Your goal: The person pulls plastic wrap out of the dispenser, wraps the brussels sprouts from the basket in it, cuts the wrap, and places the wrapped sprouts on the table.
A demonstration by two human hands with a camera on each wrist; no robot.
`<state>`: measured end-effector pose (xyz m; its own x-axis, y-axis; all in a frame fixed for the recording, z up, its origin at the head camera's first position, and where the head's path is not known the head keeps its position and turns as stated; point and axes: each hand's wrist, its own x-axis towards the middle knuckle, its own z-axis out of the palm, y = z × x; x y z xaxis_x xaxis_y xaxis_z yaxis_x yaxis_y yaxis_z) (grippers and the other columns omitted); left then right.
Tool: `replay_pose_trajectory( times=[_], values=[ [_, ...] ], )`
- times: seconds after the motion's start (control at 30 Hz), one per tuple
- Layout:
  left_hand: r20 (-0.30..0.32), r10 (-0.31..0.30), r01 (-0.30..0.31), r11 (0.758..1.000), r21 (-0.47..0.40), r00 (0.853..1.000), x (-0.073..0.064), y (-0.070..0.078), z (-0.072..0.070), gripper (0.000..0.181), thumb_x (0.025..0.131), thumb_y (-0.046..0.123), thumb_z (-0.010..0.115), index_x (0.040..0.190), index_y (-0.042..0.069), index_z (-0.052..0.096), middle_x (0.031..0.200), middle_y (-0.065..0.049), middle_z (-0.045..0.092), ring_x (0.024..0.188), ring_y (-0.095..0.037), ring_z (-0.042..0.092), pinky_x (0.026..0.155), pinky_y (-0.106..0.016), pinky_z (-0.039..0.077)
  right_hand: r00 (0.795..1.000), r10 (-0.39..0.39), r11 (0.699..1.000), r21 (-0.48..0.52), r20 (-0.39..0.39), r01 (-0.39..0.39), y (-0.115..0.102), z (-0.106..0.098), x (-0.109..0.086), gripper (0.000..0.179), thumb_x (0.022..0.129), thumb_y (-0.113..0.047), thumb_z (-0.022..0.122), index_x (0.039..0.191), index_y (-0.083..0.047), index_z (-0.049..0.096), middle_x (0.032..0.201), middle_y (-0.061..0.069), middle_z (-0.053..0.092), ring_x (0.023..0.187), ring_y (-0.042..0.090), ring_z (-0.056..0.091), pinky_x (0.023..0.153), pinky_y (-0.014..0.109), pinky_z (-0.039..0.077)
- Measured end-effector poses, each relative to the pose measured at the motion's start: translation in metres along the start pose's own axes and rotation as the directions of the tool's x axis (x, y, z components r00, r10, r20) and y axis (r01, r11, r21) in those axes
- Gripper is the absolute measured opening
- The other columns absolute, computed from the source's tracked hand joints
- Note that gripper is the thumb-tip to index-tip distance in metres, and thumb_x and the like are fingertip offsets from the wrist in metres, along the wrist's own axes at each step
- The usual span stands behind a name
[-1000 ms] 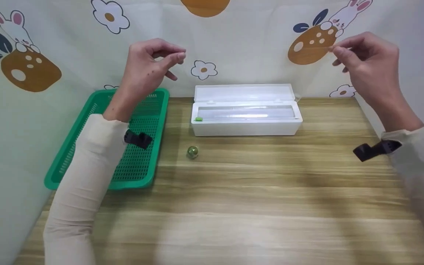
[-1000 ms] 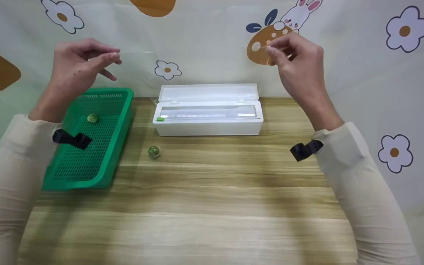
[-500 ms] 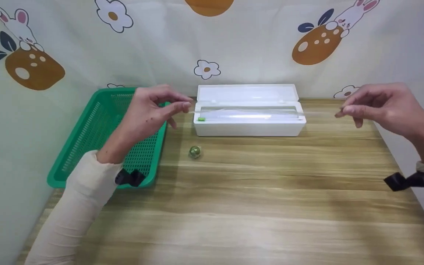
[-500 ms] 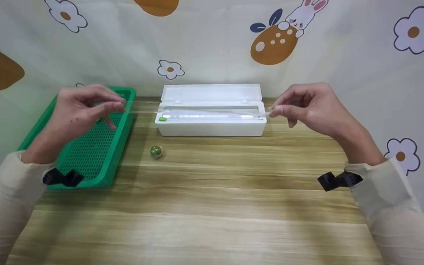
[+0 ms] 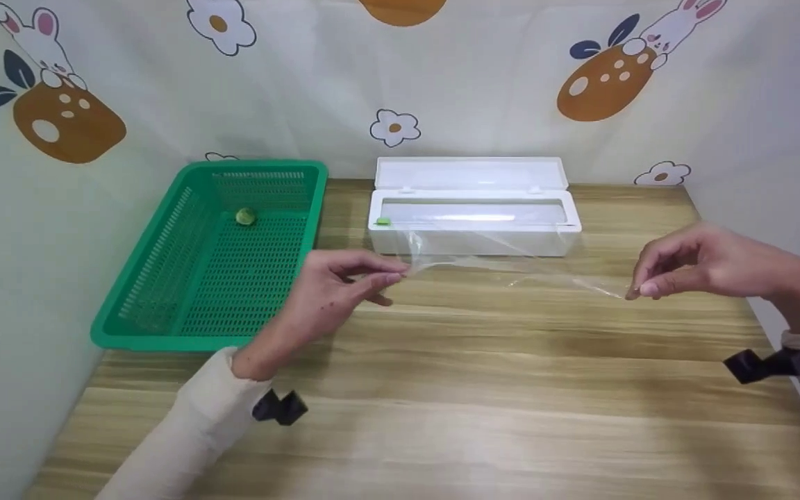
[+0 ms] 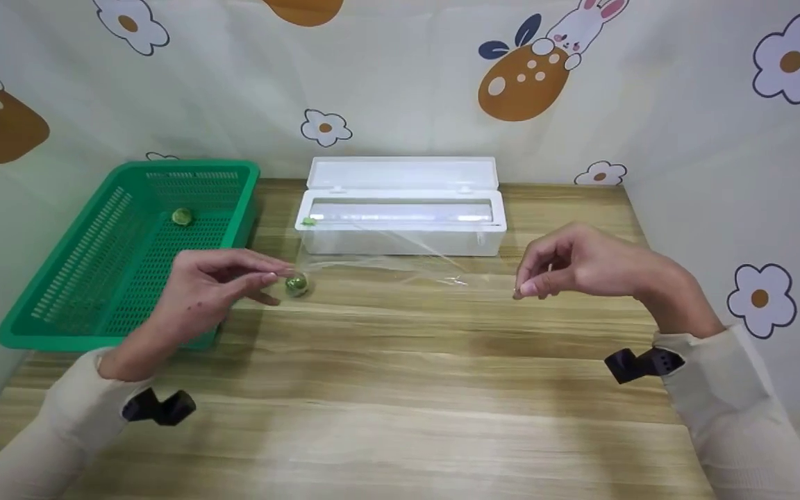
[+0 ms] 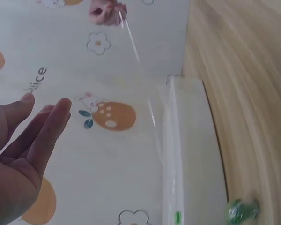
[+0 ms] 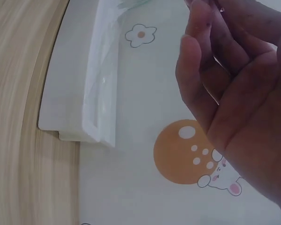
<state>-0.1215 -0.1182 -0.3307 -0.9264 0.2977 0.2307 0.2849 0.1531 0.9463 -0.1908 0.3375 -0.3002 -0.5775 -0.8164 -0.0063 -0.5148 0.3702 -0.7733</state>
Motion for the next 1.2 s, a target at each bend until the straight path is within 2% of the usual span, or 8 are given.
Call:
replay_pose_trajectory(
  times=[0.13,0.27,0.53,0.63,0.73,0.9,1.07,1.2],
  values=[
    [0.076,0.021,-0.016,0.997,-0.071,0.997,-0.001,-0.015,0.028,0.017,0.091,-0.002,0.068,0.106,-0.008,0.073,0.115,-0.025,0.072,0.099,-0.025,0.075,0.080,-0.033,0.063,0.999,0.000,1.000,-0.006,0.046,0.001,0.004,0.004,0.000,0.023,0.089,0.010,0.064,0.097,-0.009,0.073,0.093,-0.006,0.076,0.078,0.009,0.068,0.069,0.022,0.056],
    [0.138,-0.043,0.053,0.996,-0.065,0.989,-0.002,-0.030,0.043,0.018,0.091,0.000,0.068,0.107,-0.004,0.074,0.118,-0.020,0.072,0.102,-0.029,0.074,0.081,-0.031,0.062,0.998,0.007,1.000,-0.031,0.068,-0.005,0.008,0.008,0.001,0.023,0.090,0.006,0.066,0.098,-0.014,0.074,0.092,-0.006,0.076,0.081,0.009,0.068,0.073,0.021,0.056],
    [0.246,-0.178,0.135,0.974,0.180,0.953,-0.017,-0.062,0.035,0.015,0.090,0.010,0.073,0.104,0.006,0.078,0.103,-0.011,0.078,0.079,-0.011,0.072,0.071,-0.023,0.061,0.987,0.016,1.000,-0.029,0.159,-0.011,0.024,0.024,0.001,0.019,0.091,-0.001,0.069,0.098,-0.018,0.075,0.093,-0.006,0.076,0.082,0.006,0.068,0.074,0.022,0.056],
    [0.273,-0.162,0.087,0.960,0.266,0.948,-0.023,-0.074,0.024,0.013,0.090,0.010,0.073,0.100,0.005,0.079,0.098,-0.009,0.079,0.076,-0.005,0.066,0.068,-0.020,0.058,0.979,0.057,0.998,-0.017,0.196,-0.055,0.033,0.033,0.002,0.014,0.091,-0.007,0.070,0.096,-0.019,0.076,0.094,-0.006,0.076,0.081,0.005,0.068,0.072,0.023,0.056],
    [0.306,-0.094,-0.016,0.941,0.337,0.947,-0.028,-0.083,0.014,0.011,0.090,0.007,0.073,0.098,0.005,0.080,0.096,-0.008,0.079,0.078,-0.006,0.069,0.069,-0.019,0.057,0.967,0.117,0.993,0.000,0.228,-0.120,0.041,0.042,0.004,0.009,0.091,-0.011,0.071,0.095,-0.018,0.076,0.094,-0.002,0.077,0.081,0.003,0.067,0.072,0.023,0.056],
    [0.378,0.013,-0.190,0.880,0.435,0.926,-0.034,-0.094,0.004,0.013,0.087,0.000,0.073,0.097,0.005,0.080,0.095,-0.008,0.079,0.088,-0.017,0.075,0.079,-0.022,0.060,0.934,0.241,0.969,-0.006,0.263,-0.249,0.051,0.061,0.014,0.007,0.088,-0.017,0.075,0.092,-0.013,0.079,0.098,0.009,0.078,0.087,0.004,0.069,0.078,0.021,0.057],
    [0.448,-0.012,-0.240,0.832,0.500,0.894,-0.038,-0.104,0.003,0.011,0.089,0.004,0.072,0.097,0.006,0.080,0.095,-0.008,0.079,0.089,-0.019,0.076,0.080,-0.020,0.060,0.900,0.340,0.939,-0.046,0.274,-0.341,0.060,0.082,0.023,0.007,0.085,-0.016,0.077,0.090,-0.011,0.080,0.094,0.003,0.078,0.087,0.004,0.068,0.081,0.019,0.054],
    [0.499,-0.048,-0.259,0.808,0.528,0.865,-0.040,-0.110,0.003,0.010,0.089,0.007,0.073,0.096,0.006,0.079,0.094,-0.008,0.079,0.086,-0.017,0.076,0.076,-0.015,0.058,0.901,0.343,0.939,-0.091,0.265,-0.330,0.065,0.096,0.028,0.007,0.084,-0.010,0.076,0.087,-0.014,0.080,0.089,-0.003,0.077,0.085,0.004,0.067,0.080,0.019,0.054]
  ],
)
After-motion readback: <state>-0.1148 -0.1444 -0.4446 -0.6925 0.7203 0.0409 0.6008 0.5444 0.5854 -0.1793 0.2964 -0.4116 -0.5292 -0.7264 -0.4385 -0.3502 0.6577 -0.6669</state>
